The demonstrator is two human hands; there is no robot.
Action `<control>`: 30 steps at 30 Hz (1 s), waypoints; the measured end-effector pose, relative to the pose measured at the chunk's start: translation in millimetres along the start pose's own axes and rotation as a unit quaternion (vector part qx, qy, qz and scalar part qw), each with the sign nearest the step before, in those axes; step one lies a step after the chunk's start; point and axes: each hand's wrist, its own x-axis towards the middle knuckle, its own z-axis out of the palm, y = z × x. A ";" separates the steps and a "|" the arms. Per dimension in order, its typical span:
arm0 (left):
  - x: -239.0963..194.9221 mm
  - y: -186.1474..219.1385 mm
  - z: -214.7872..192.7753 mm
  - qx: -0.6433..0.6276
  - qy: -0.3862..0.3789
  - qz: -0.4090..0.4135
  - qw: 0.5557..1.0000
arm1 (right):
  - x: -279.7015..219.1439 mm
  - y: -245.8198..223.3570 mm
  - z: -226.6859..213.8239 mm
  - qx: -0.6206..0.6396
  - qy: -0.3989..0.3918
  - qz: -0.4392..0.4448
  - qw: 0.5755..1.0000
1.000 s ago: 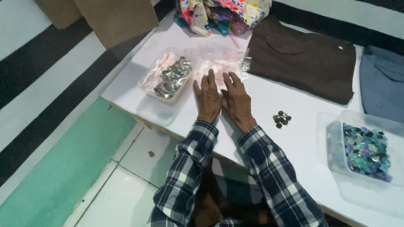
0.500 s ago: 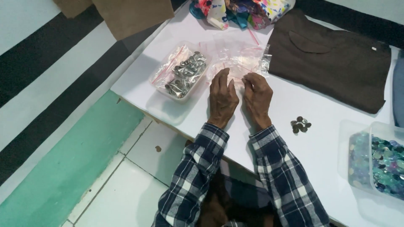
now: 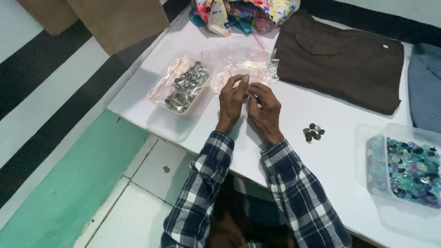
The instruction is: Counting and bagging small buttons into plastic zip-lock bags on a low table.
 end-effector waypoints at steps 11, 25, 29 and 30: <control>-28.1 30.7 1.0 -0.274 -0.040 0.002 0.961 | -24.8 -32.9 -25.3 -0.032 0.057 0.025 0.998; -68.1 57.8 25.5 -0.103 -0.274 -0.001 0.956 | -20.5 -72.2 -138.9 0.060 0.062 0.221 0.972; -77.2 63.2 34.7 -0.105 -0.262 -0.018 0.959 | -22.5 -75.0 -162.4 0.092 0.063 0.258 0.960; -79.4 67.6 35.8 -0.121 -0.234 -0.019 0.965 | -22.7 -76.3 -166.9 0.111 0.056 0.260 0.958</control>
